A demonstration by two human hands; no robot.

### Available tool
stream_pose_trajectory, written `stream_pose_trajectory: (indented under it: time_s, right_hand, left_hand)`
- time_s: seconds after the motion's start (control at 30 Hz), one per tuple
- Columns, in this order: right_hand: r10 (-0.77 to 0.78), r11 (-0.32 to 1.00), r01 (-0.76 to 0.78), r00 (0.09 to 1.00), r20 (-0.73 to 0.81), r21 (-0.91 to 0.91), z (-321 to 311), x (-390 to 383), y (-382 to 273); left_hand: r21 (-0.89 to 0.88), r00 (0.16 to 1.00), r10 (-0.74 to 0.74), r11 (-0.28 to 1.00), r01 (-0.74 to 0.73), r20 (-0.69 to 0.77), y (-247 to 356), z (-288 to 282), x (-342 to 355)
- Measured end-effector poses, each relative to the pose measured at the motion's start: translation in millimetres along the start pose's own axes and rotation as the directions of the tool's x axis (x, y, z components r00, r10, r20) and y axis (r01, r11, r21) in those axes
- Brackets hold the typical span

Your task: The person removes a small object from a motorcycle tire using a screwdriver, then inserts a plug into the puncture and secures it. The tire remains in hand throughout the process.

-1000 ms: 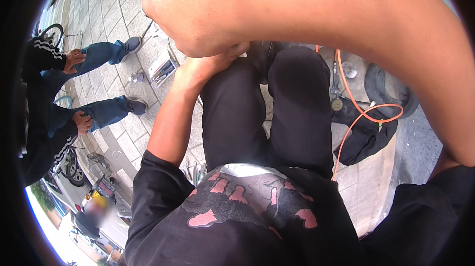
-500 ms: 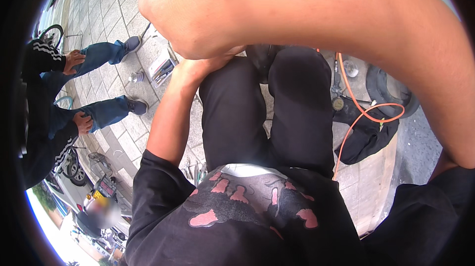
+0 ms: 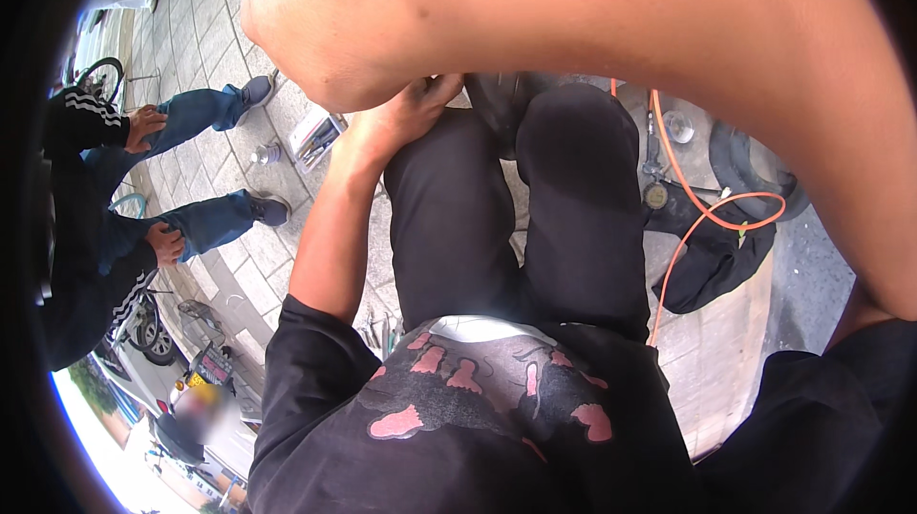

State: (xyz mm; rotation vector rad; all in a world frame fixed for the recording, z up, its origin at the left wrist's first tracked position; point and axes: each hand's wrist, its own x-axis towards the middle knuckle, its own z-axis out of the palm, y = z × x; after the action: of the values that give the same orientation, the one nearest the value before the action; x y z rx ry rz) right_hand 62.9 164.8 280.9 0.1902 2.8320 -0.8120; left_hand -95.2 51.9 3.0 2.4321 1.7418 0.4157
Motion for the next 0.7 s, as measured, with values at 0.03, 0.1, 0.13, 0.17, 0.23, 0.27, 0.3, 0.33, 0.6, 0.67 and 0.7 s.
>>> stream_pose_trajectory:
  time_s: [0.03, 0.1, 0.13, 0.17, 0.23, 0.27, 0.3, 0.33, 0.6, 0.67, 0.7]
  right_hand:
    - [-0.003, 1.0, 0.003, 1.0, -0.005, 0.0, 0.8, 2.2, 0.1]
    - [-0.014, 1.0, 0.014, 1.0, -0.01, -0.003, 1.7, 6.6, 2.0]
    - [-0.013, 1.0, 0.013, 1.0, -0.013, -0.003, 2.3, 7.4, 2.9]
    - [-0.012, 1.0, 0.012, 1.0, -0.016, -0.004, 3.0, 8.9, 3.2]
    - [-0.015, 1.0, 0.014, 1.0, -0.023, -0.007, 4.6, 10.1, 4.4]
    - [-0.018, 1.0, 0.018, 0.999, -0.026, -0.004, 5.0, 9.9, 4.7]
    - [-0.02, 1.0, 0.02, 0.999, -0.027, 0.0, 5.1, 9.9, 5.9]
    - [-0.029, 1.0, 0.029, 0.999, -0.027, 0.003, 5.9, 10.7, 6.0]
    - [-0.002, 1.0, 0.002, 1.0, -0.026, 0.001, 2.7, 0.1, 4.8]
    - [-0.018, 1.0, 0.018, 0.999, -0.027, 0.008, 3.7, 1.6, 6.1]
    - [-0.023, 1.0, 0.023, 0.999, -0.03, 0.007, 2.9, -0.3, 6.0]
  left_hand:
    - [-0.026, 1.0, -0.028, 0.999, 0.028, -0.005, 0.8, -2.0, -0.4]
    - [0.012, 0.992, 0.039, 0.999, -0.038, -0.123, -2.3, 3.7, -4.0]
    - [0.017, 0.984, 0.064, 0.998, -0.062, -0.166, -2.7, 4.5, -3.8]
    - [-0.009, 0.982, 0.061, 0.998, -0.064, -0.18, -2.2, 5.3, -2.4]
    - [-0.066, 0.984, 0.042, 0.996, -0.054, -0.176, -1.6, 4.3, -0.8]
    - [-0.096, 0.987, 0.024, 0.995, -0.04, -0.156, -0.9, 1.4, 0.1]
    - [-0.09, 0.988, 0.022, 0.995, -0.036, -0.155, -0.7, -0.1, -0.1]
    - [-0.083, 0.988, 0.015, 0.996, -0.028, -0.153, -0.6, -1.9, -1.7]
    - [0.08, 0.975, 0.103, 0.993, -0.089, -0.196, -5.6, 12.0, -1.0]
    - [-0.199, 0.973, -0.013, 0.979, -0.034, -0.231, -10.1, 28.7, -5.8]
    - [-0.258, 0.969, -0.043, 0.966, -0.022, -0.243, -13.6, 38.4, -10.3]
